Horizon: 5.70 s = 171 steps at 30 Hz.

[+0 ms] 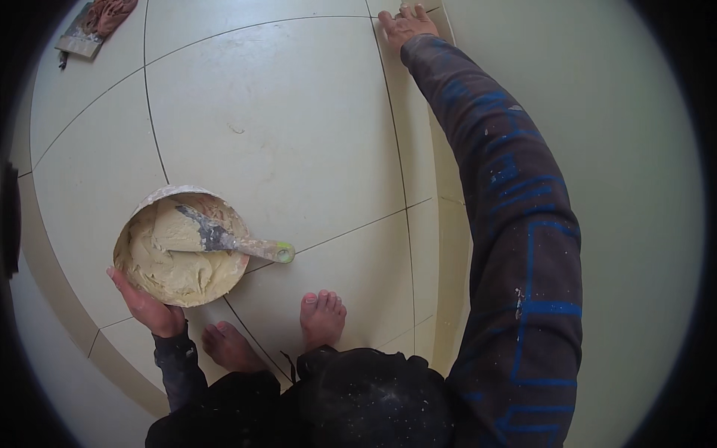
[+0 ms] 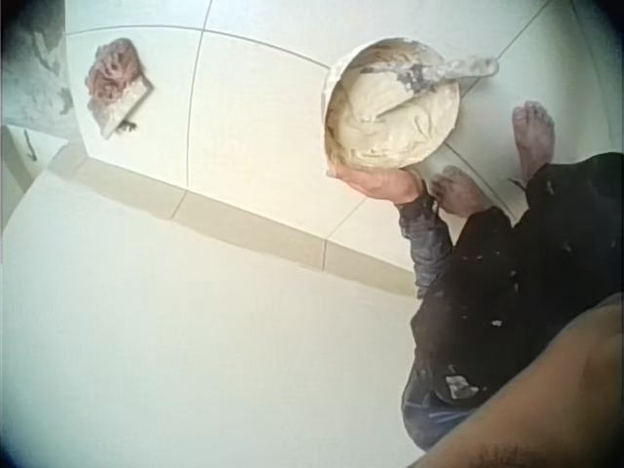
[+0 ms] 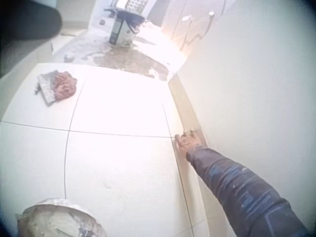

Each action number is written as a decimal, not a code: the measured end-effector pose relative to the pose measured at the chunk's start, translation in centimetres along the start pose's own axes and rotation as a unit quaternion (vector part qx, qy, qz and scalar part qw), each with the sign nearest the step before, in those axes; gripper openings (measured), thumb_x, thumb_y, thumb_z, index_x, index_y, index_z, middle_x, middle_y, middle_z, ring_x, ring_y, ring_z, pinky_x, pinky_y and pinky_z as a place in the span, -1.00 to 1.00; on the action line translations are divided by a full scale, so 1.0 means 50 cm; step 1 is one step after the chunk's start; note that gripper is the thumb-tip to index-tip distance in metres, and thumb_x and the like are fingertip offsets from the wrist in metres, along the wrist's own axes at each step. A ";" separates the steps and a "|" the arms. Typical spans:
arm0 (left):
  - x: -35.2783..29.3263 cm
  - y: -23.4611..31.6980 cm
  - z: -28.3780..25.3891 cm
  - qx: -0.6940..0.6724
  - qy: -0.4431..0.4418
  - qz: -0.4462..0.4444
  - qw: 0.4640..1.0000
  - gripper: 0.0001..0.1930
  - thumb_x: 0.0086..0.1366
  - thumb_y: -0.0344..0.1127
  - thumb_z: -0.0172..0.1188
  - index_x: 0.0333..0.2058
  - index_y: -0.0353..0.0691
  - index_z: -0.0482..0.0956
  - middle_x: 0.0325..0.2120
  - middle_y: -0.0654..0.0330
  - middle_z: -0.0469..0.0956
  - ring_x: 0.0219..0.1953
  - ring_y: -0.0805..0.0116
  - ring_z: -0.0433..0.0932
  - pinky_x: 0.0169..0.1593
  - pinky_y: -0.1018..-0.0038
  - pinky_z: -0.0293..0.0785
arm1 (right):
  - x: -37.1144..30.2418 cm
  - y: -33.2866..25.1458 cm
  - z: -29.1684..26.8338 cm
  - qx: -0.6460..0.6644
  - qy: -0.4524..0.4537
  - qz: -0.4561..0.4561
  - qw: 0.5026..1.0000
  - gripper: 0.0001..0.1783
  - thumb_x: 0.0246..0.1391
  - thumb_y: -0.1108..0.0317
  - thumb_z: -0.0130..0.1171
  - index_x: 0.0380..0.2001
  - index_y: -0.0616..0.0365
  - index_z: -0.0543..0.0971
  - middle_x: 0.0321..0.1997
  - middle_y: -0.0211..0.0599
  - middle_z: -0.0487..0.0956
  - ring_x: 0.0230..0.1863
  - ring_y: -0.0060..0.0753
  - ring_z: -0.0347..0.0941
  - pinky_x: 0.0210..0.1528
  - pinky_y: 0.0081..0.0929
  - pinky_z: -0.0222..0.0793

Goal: The person applies paste from a bowl onto the wall and floor tile seams by hand, spreads it along the joints, and wipes the area with a cloth.

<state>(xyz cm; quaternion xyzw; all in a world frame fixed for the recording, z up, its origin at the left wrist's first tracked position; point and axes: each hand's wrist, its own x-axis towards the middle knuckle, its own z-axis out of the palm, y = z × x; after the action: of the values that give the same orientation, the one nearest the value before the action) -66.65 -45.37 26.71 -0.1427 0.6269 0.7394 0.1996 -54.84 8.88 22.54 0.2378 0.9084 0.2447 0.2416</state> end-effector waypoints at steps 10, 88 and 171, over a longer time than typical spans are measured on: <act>-0.015 0.033 -0.018 0.004 0.017 -0.001 1.000 -0.44 0.52 0.08 -0.26 0.15 -0.33 0.30 0.08 0.06 0.41 0.12 0.29 0.45 0.18 0.38 0.42 | -0.227 -0.128 0.068 -0.092 0.082 -0.042 0.991 -0.56 0.25 0.36 -0.19 0.18 0.17 0.18 0.16 0.26 0.43 0.36 0.15 0.14 0.41 0.00 -0.22; 0.990 0.155 1.151 0.231 0.101 -0.024 0.967 -0.43 0.53 0.11 -0.33 0.13 -0.30 0.33 0.01 0.07 0.45 0.06 0.26 0.45 0.17 0.34 0.35 | 1.169 0.100 0.032 0.796 0.283 0.071 0.530 -0.67 -0.11 0.61 0.03 -0.18 0.25 0.41 -0.16 0.00 0.46 -0.43 -0.40 0.42 -0.49 -0.57 0.38; 1.142 -0.060 1.877 0.516 -0.192 0.445 0.706 -0.84 0.16 -0.30 0.26 -0.26 -0.09 0.70 -0.28 0.13 0.55 -0.23 0.04 0.58 -0.15 0.23 0.51 | 1.021 0.216 -0.025 0.754 0.392 0.147 0.506 -0.74 -0.05 0.61 -0.02 -0.21 0.28 0.42 -0.22 -0.08 0.46 -0.42 -0.38 0.40 -0.44 -0.53 0.39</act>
<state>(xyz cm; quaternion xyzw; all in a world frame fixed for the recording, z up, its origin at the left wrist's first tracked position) -111.76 54.03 14.01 0.4235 0.8494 0.3148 0.0060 -91.44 44.86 13.07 0.3400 0.7039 -0.4325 -0.4493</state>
